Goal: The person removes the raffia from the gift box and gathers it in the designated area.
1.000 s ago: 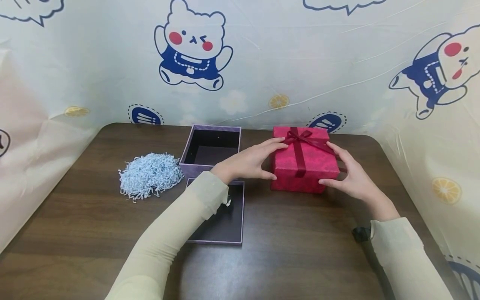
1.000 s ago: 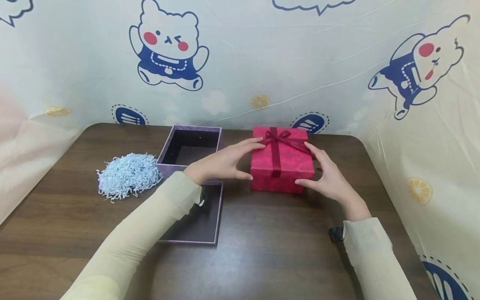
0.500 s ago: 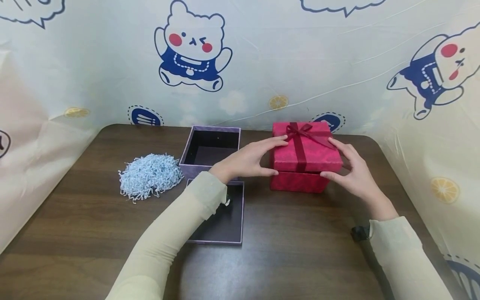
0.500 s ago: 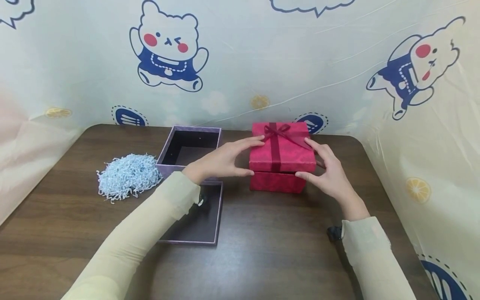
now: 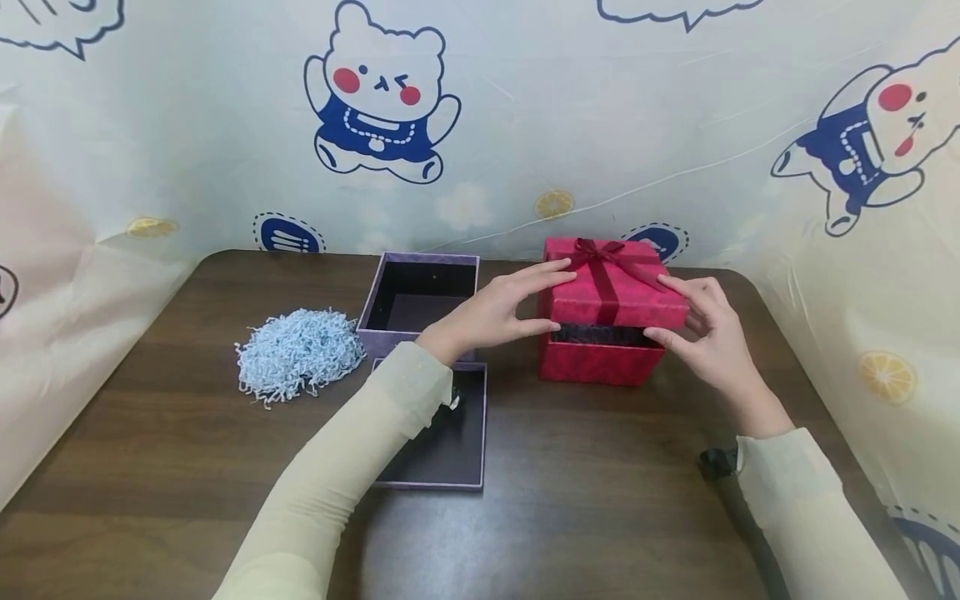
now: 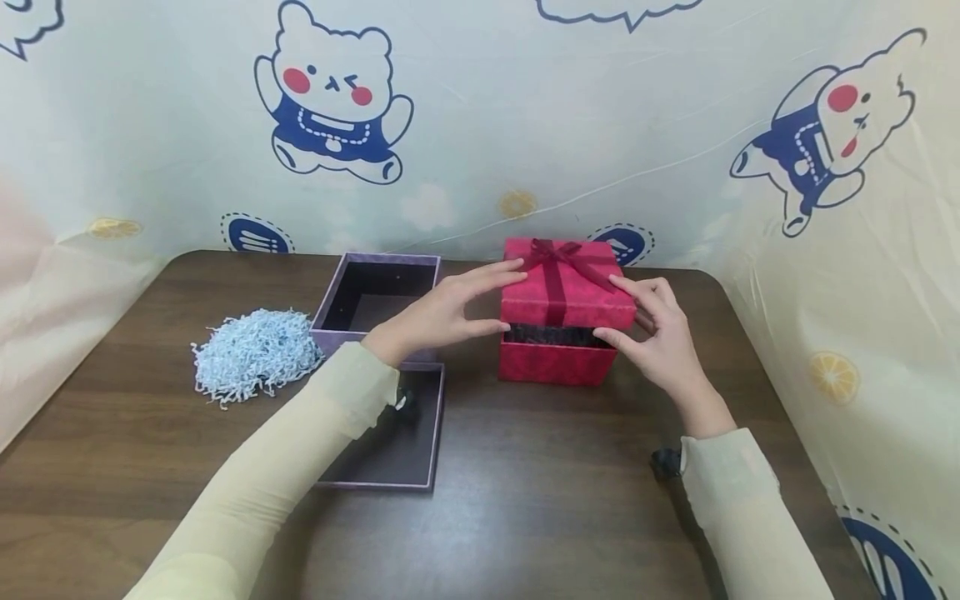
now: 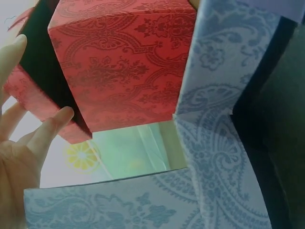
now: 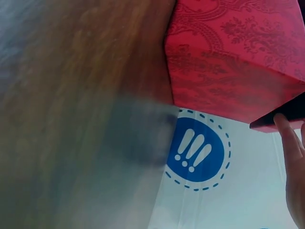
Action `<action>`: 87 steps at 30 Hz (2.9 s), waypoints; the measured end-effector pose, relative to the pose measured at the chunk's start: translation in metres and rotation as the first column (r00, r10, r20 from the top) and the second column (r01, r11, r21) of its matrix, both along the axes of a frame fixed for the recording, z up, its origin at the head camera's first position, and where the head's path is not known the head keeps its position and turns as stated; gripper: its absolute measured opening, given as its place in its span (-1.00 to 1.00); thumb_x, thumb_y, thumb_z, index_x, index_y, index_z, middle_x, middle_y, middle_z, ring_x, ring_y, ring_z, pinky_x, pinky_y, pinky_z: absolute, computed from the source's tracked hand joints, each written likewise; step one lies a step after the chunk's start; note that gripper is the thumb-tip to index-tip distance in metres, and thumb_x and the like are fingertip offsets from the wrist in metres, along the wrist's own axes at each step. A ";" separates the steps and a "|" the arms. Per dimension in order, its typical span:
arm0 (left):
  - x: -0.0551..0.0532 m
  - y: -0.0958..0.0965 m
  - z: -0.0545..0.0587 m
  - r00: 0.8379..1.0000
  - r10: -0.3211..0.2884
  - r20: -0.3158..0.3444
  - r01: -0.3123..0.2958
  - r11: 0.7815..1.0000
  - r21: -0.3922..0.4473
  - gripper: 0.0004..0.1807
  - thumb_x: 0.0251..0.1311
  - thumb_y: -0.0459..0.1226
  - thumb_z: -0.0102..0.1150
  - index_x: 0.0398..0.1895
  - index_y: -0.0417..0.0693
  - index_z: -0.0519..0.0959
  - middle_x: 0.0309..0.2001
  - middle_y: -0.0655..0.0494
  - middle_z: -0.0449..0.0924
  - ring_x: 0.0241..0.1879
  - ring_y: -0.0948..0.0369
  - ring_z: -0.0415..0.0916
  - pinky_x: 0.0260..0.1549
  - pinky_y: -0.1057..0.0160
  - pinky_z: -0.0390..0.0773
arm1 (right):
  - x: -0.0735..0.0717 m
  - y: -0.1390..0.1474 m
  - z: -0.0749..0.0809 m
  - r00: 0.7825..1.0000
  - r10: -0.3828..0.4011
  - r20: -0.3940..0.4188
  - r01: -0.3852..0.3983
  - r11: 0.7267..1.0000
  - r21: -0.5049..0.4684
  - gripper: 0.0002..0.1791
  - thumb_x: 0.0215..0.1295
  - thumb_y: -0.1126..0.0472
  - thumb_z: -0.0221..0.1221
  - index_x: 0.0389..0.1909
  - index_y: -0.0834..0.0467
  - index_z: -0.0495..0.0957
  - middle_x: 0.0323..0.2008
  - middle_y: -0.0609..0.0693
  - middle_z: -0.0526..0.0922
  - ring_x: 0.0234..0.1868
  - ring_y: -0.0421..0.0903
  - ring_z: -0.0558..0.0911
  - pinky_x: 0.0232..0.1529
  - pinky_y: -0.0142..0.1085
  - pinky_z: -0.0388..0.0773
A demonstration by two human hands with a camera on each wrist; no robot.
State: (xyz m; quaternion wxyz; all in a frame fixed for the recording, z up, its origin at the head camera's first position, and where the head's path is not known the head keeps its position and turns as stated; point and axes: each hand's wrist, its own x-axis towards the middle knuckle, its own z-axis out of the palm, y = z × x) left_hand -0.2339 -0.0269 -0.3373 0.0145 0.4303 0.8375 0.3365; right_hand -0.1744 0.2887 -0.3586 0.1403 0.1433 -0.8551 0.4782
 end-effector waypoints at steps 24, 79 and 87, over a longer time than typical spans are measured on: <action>0.014 -0.010 0.028 0.994 0.049 -0.095 -0.037 0.992 0.123 -0.21 0.18 -0.10 0.37 0.49 0.12 0.29 0.50 0.13 0.25 0.49 0.21 0.20 0.34 0.09 0.42 | 0.008 -0.010 0.039 0.943 0.035 -0.331 -0.038 0.999 -0.002 -0.16 -0.22 0.65 0.44 0.24 0.28 0.52 0.25 0.16 0.57 0.21 -0.30 0.58 0.10 -0.59 0.51; 0.054 -0.035 0.058 0.962 0.012 -0.272 0.035 0.985 0.167 -0.45 0.20 -0.22 0.37 0.26 -0.12 0.50 0.09 -0.01 0.69 -0.14 0.22 0.74 -0.08 0.31 0.68 | 0.061 -0.004 0.071 0.930 0.163 -0.328 -0.113 0.980 0.166 -0.46 -0.02 0.43 0.46 0.07 0.37 0.61 0.01 -0.42 0.65 -0.09 -0.52 0.66 -0.04 -0.68 0.51; 0.056 -0.036 0.056 0.971 -0.009 -0.237 0.055 0.981 0.187 -0.48 0.17 -0.25 0.39 0.20 -0.17 0.52 -0.06 0.00 0.75 -0.18 0.25 0.75 -0.15 0.35 0.69 | 0.063 -0.002 0.069 0.947 0.172 -0.272 -0.124 0.975 0.186 -0.35 -0.26 0.62 0.47 0.03 0.41 0.62 -0.03 -0.52 0.62 -0.08 -0.52 0.65 -0.09 -0.67 0.53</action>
